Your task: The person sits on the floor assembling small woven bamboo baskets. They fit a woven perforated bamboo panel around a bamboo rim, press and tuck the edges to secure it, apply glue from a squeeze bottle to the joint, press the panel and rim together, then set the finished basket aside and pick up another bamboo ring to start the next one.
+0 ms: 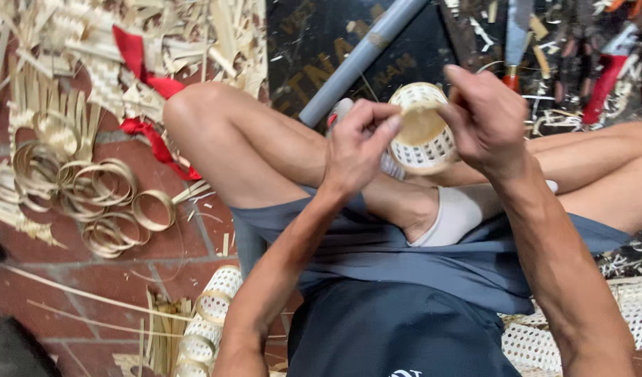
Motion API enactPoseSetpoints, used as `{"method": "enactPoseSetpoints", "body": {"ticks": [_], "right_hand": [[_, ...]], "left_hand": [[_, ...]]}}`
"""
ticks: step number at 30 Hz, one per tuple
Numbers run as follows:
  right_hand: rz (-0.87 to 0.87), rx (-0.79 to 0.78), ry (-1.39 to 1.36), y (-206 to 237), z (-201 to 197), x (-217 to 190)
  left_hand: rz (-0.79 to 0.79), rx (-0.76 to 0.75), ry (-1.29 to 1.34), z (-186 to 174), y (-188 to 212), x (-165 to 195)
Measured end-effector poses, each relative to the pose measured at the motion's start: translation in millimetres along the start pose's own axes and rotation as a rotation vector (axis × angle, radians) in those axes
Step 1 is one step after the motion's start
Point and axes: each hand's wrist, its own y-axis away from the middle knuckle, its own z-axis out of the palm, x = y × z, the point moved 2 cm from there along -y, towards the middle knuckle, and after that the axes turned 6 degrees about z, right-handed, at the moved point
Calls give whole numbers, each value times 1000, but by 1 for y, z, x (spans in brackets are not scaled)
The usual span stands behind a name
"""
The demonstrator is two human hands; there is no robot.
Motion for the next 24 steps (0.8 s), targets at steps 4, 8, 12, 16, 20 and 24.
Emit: {"method": "enactPoseSetpoints", "body": {"ticks": [4, 8, 12, 16, 20, 24], "right_hand": [[28, -47, 3, 7, 12, 34], [75, -132, -18, 13, 11, 49], [-24, -155, 192, 8, 3, 48], [-45, -153, 280, 7, 5, 41], [-28, -141, 264, 12, 7, 38], [-27, -190, 262, 12, 2, 42]], "left_hand": [[-138, -28, 39, 20, -16, -52], [-308, -60, 59, 21, -9, -70], [-344, -65, 69, 20, -10, -62], [-385, -69, 133, 20, -14, -55], [-403, -75, 160, 18, -16, -54], [-435, -106, 192, 17, -17, -54]]}}
